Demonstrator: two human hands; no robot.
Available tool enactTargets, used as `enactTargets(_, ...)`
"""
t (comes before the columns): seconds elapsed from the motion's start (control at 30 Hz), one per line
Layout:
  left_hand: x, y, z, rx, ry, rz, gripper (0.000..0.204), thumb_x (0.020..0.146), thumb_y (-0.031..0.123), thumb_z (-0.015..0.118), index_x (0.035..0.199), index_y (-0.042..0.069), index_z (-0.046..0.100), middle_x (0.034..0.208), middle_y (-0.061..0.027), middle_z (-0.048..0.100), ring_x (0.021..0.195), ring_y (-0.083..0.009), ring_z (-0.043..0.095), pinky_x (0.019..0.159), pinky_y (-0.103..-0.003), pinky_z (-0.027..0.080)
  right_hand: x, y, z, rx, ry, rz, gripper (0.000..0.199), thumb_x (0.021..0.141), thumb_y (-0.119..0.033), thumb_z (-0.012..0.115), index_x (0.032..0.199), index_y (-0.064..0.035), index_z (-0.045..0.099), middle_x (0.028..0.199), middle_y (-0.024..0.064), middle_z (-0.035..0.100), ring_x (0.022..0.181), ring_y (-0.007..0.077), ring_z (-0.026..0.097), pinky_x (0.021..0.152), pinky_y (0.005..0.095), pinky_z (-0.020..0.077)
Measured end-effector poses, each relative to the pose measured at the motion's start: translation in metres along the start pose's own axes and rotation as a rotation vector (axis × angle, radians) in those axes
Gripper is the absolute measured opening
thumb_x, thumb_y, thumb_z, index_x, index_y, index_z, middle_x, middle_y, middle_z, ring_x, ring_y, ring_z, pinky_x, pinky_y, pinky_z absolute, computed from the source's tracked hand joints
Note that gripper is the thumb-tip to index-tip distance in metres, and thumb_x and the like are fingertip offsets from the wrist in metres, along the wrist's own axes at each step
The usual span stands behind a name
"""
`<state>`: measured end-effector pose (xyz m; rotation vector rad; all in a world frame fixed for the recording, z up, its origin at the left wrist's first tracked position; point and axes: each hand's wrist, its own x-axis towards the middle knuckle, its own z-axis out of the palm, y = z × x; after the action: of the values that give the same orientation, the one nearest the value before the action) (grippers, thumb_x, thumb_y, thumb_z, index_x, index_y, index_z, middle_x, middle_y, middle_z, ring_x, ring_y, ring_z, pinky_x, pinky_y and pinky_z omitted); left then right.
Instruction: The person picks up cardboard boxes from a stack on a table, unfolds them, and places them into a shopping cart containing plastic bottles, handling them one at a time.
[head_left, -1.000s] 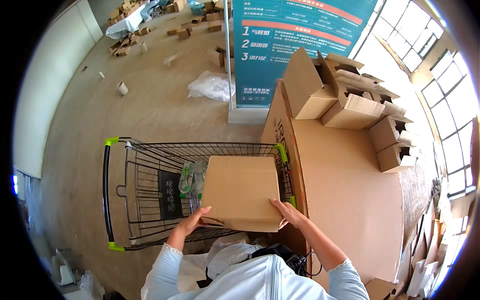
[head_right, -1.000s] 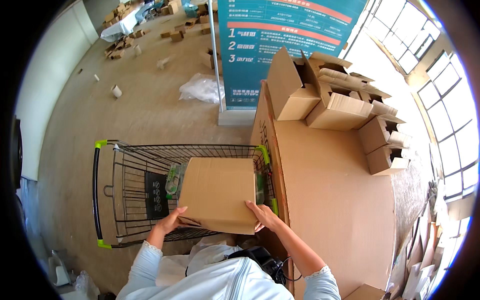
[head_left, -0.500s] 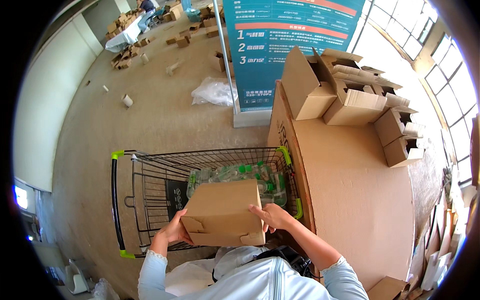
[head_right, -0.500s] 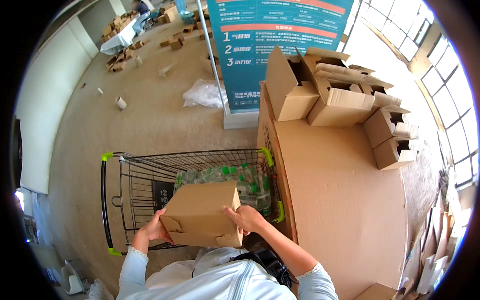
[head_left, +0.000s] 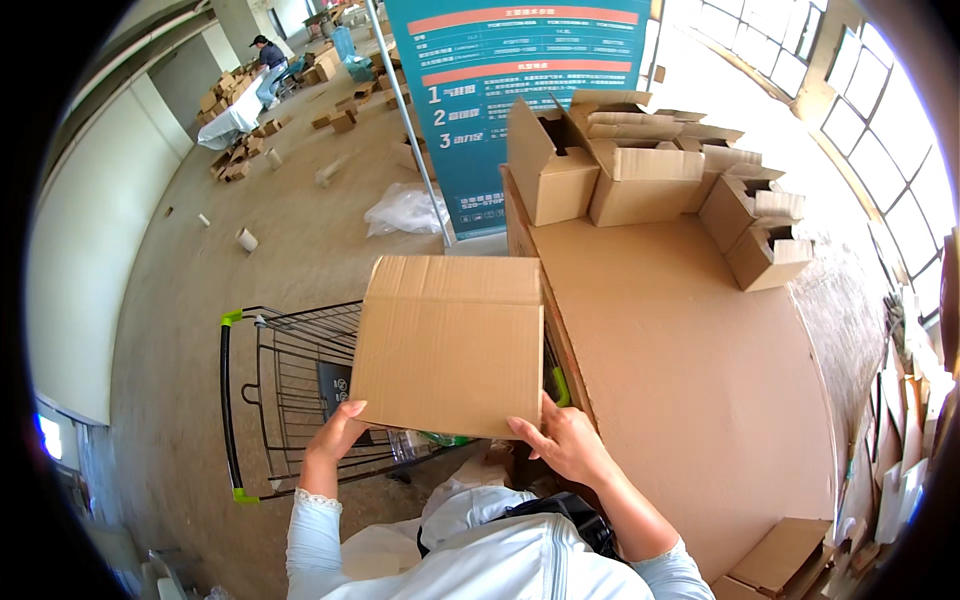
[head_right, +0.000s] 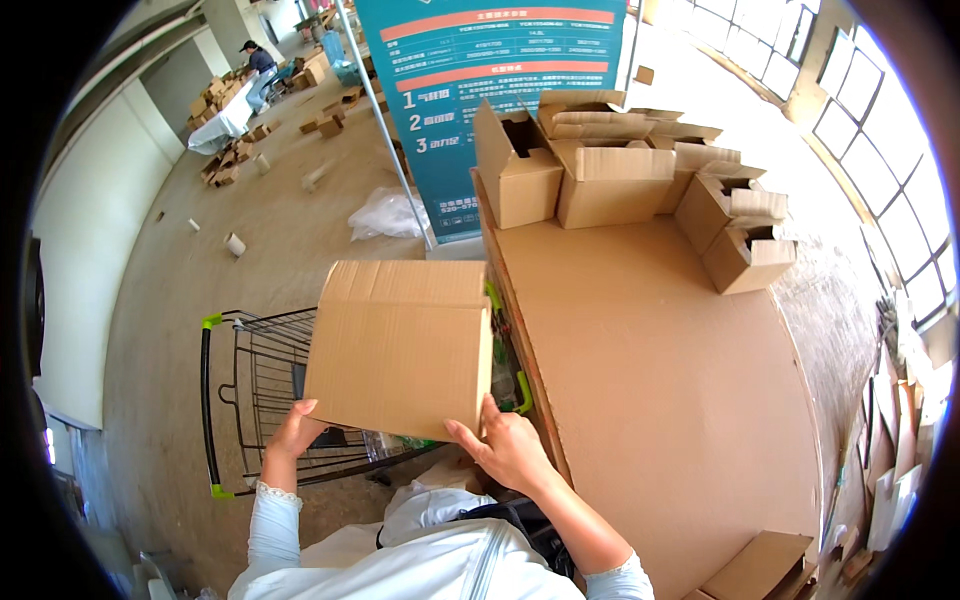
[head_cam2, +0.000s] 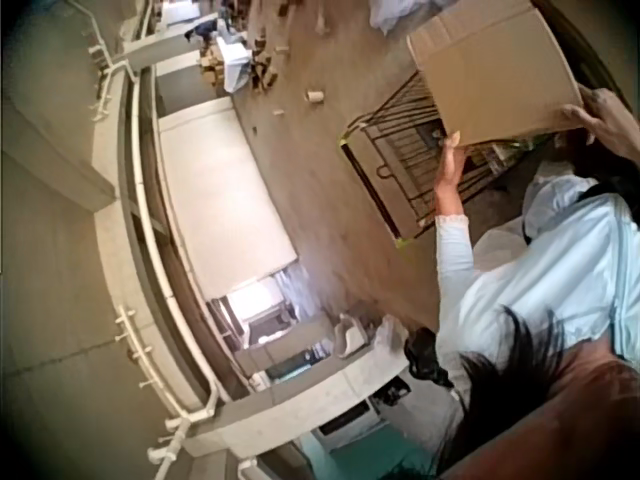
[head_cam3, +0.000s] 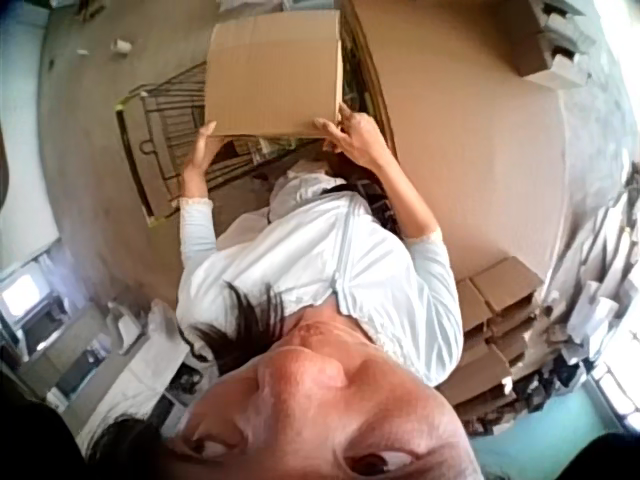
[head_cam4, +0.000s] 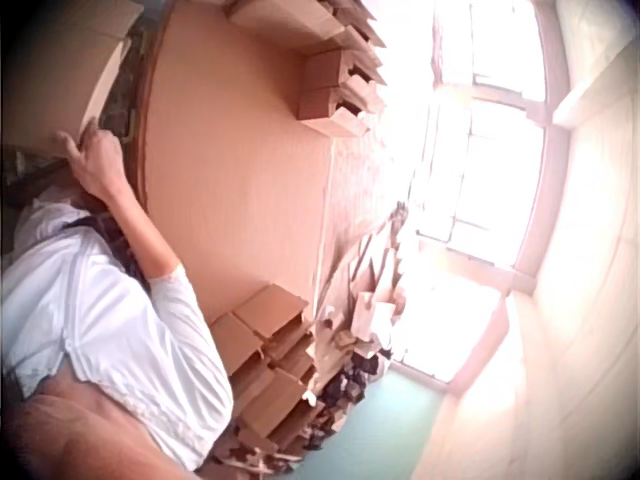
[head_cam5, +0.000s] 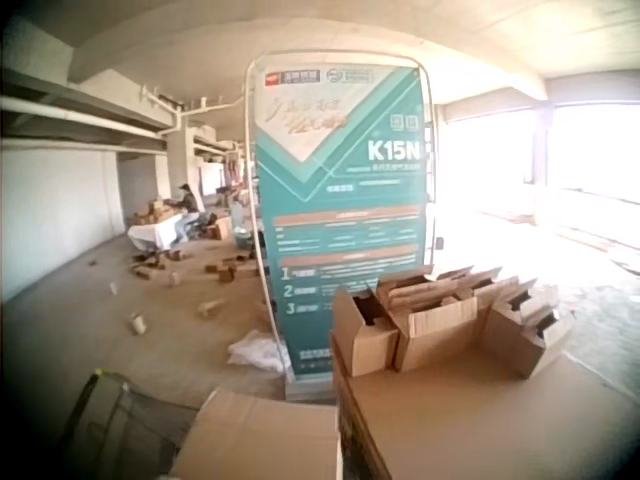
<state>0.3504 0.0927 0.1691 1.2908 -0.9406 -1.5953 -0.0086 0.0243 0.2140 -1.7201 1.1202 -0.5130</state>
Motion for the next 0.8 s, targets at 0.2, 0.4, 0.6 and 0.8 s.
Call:
enactTargets(0.2, 0.025, 0.012, 0.104, 0.081, -0.169, 0.021, 0.088, 0.067, 0.041, 0.066, 0.138, 0.000, 0.033, 0.139, -0.0099, 0.037, 0.126, -0.0206, 0.035, 0.105, -0.036, 0.025, -0.094, 0.022, -0.043, 0.120, 0.264, 0.093, 0.065, 0.085, -0.038, 0.059, 0.134, -0.0027, 0.033, 0.075, 0.0230, 0.064, 0.068, 0.0376, 0.064, 0.061, 0.0402, 0.0502)
enactTargets(0.4, 0.061, 0.012, 0.196, 0.390, -0.545, 0.141, 0.077, 0.063, 0.023, 0.078, 0.128, 0.001, 0.044, 0.127, -0.0079, 0.049, 0.117, -0.0190, 0.044, 0.100, -0.034, 0.033, -0.185, 0.064, -0.067, 0.205, 0.465, 0.112, 0.075, 0.080, -0.011, 0.067, 0.142, -0.0084, 0.024, 0.112, 0.0152, 0.059, 0.096, 0.0274, 0.060, 0.087, 0.0331, 0.0449)
enactTargets(0.6, 0.104, -0.007, 0.295, 0.732, -0.851, 0.319, 0.037, 0.072, 0.014, 0.076, 0.105, 0.005, 0.062, 0.106, -0.0046, 0.061, 0.097, -0.0171, 0.057, 0.084, -0.033, 0.045, -0.265, 0.109, -0.043, 0.067, 0.929, 0.249, 0.081, 0.073, 0.001, 0.069, 0.141, -0.0092, 0.027, 0.119, 0.0121, 0.055, 0.106, 0.0246, 0.056, 0.094, 0.0322, 0.0416)
enactTargets(0.8, 0.153, -0.074, 0.362, 1.077, -1.011, 0.745, 0.026, 0.078, 0.009, 0.068, 0.103, 0.005, 0.060, 0.102, -0.0116, 0.062, 0.095, -0.0264, 0.058, 0.080, -0.038, 0.046, -0.315, 0.142, 0.003, 0.130, 1.213, 0.380, 0.083, 0.072, 0.007, 0.064, 0.143, -0.0073, 0.024, 0.133, 0.0139, 0.044, 0.120, 0.0238, 0.046, 0.100, 0.0322, 0.0372)
